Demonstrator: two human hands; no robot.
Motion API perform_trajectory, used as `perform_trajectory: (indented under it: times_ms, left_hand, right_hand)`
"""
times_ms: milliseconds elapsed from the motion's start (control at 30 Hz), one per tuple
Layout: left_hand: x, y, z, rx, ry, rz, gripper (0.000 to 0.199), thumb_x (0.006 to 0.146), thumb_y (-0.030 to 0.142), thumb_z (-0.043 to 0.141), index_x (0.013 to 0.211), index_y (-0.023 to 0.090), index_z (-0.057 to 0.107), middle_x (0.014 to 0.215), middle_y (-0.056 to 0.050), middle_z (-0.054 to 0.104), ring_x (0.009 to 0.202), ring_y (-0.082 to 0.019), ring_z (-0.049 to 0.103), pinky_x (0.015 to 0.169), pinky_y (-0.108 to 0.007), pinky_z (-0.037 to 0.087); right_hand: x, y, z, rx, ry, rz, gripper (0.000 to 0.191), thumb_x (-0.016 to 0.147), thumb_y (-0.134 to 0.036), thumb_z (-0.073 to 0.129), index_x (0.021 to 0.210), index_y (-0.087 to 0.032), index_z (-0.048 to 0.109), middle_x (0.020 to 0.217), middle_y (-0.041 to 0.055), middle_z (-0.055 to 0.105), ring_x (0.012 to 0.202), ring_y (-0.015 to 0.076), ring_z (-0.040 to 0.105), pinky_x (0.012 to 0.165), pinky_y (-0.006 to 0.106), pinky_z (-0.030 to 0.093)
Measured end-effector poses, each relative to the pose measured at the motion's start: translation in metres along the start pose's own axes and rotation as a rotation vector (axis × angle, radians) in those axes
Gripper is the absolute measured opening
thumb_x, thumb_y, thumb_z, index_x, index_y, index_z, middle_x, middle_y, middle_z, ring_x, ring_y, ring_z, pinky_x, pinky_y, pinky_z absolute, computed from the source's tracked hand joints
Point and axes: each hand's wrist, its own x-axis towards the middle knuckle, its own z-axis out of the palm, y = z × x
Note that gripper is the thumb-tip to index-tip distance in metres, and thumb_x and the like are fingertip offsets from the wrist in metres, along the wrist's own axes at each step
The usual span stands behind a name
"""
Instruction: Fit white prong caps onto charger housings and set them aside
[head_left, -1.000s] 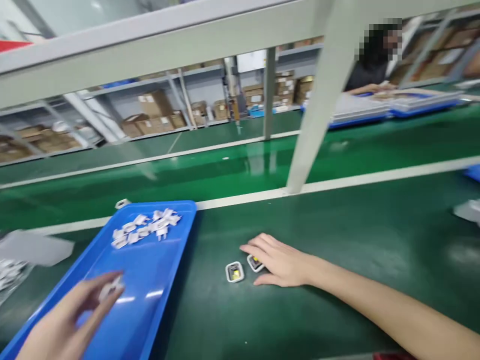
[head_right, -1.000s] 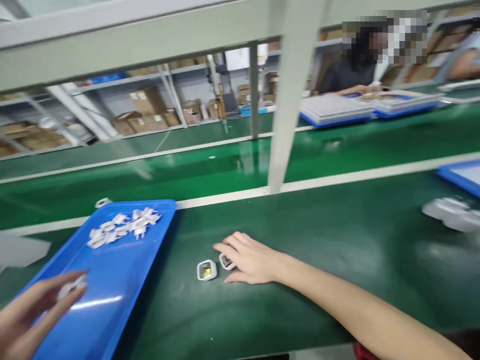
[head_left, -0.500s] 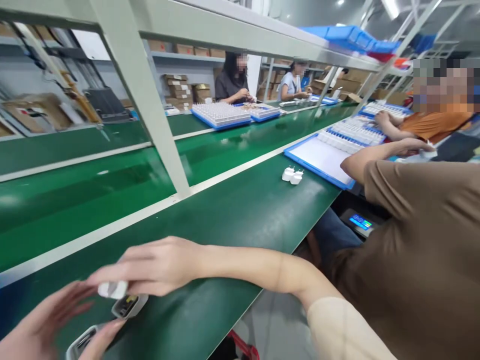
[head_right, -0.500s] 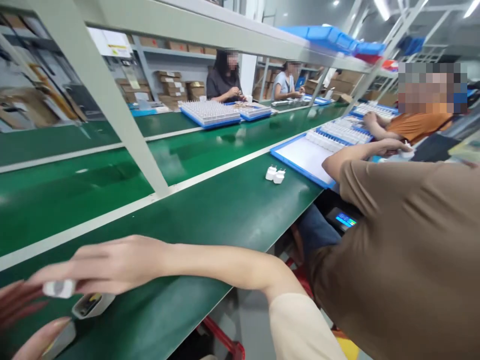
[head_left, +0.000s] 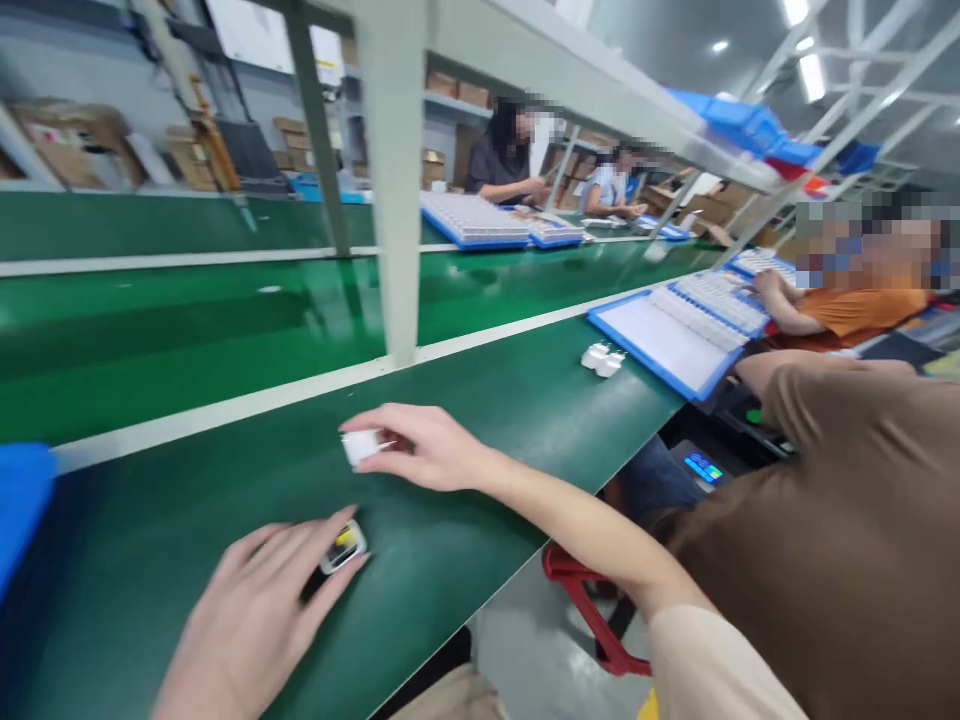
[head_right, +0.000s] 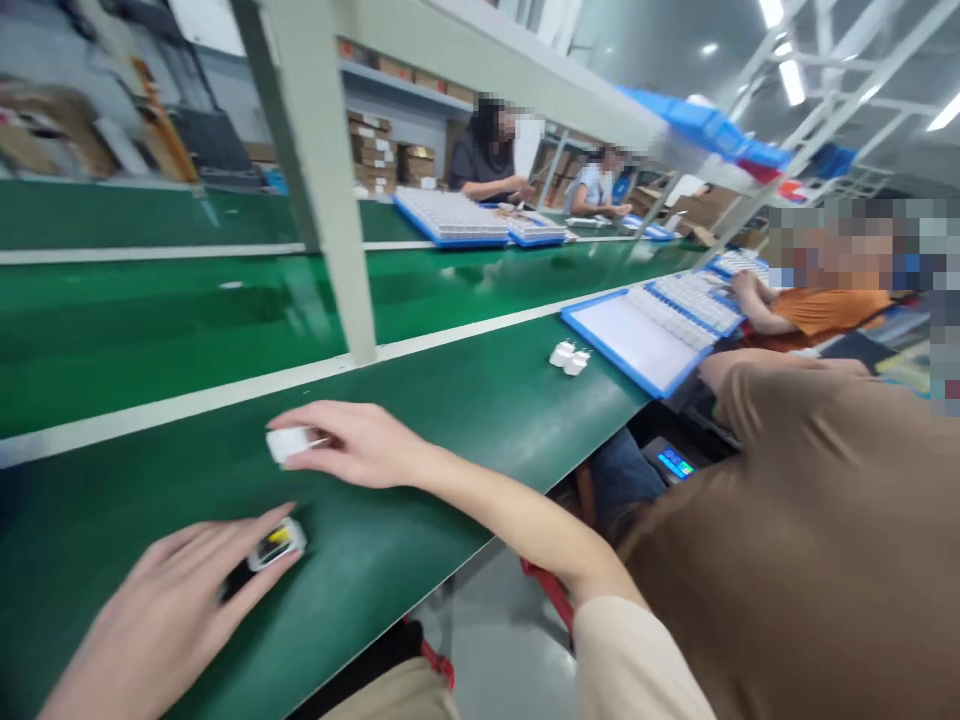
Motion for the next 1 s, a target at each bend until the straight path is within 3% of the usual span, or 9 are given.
perform_trajectory:
  times_ms: [100, 267, 500, 767, 1000]
  left_hand:
    - [0.010, 0.022, -0.003, 0.058, -0.061, 0.014, 0.032, 0.100, 0.052, 0.058, 0.115, 0.026, 0.071, 0.097, -0.002, 0.080, 0.087, -0.027, 0.073, 0.083, -0.040, 0.051]
    - [0.017, 0.029, -0.004, -0.009, -0.183, -0.066, 0.020, 0.087, 0.036, 0.082, 0.097, 0.026, 0.068, 0.097, 0.003, 0.079, 0.090, -0.022, 0.072, 0.083, -0.034, 0.048]
    - [0.014, 0.031, -0.003, -0.041, -0.172, -0.123, 0.026, 0.082, 0.035, 0.087, 0.093, 0.025, 0.066, 0.093, 0.005, 0.078, 0.089, -0.021, 0.071, 0.079, -0.035, 0.043]
    - [0.014, 0.031, -0.001, -0.011, -0.147, -0.128, 0.027, 0.082, 0.034, 0.086, 0.085, 0.022, 0.062, 0.080, 0.001, 0.074, 0.079, -0.023, 0.071, 0.078, -0.035, 0.043]
    - [0.014, 0.031, 0.000, -0.001, -0.121, -0.106, 0.030, 0.079, 0.033, 0.089, 0.085, 0.020, 0.063, 0.078, -0.001, 0.074, 0.076, -0.024, 0.072, 0.077, -0.035, 0.044]
  right_hand:
    - [-0.035, -0.009, 0.002, 0.132, 0.020, -0.015, 0.031, 0.101, -0.031, 0.068, 0.130, -0.020, 0.068, 0.105, 0.0056, 0.067, 0.093, 0.0181, 0.065, 0.090, 0.033, 0.055]
    - [-0.069, -0.014, 0.015, 0.345, 0.042, 0.146, 0.036, 0.101, -0.034, 0.066, 0.135, -0.023, 0.059, 0.105, 0.0052, 0.063, 0.080, 0.0150, 0.066, 0.069, 0.028, 0.060]
    - [-0.056, -0.032, 0.018, 0.169, -0.059, 0.121, 0.011, 0.100, -0.031, 0.069, 0.105, -0.022, 0.072, 0.105, 0.0060, 0.068, 0.090, 0.0186, 0.066, 0.080, 0.033, 0.056]
    - [-0.041, -0.047, 0.029, -0.197, -0.244, 0.007, 0.012, 0.105, -0.025, 0.058, 0.113, -0.021, 0.066, 0.103, 0.0070, 0.067, 0.086, 0.0198, 0.064, 0.080, 0.035, 0.055]
    - [-0.041, -0.046, 0.031, -0.274, -0.234, -0.062, 0.011, 0.108, -0.025, 0.053, 0.108, -0.022, 0.064, 0.102, 0.0078, 0.066, 0.092, 0.0215, 0.064, 0.081, 0.035, 0.055]
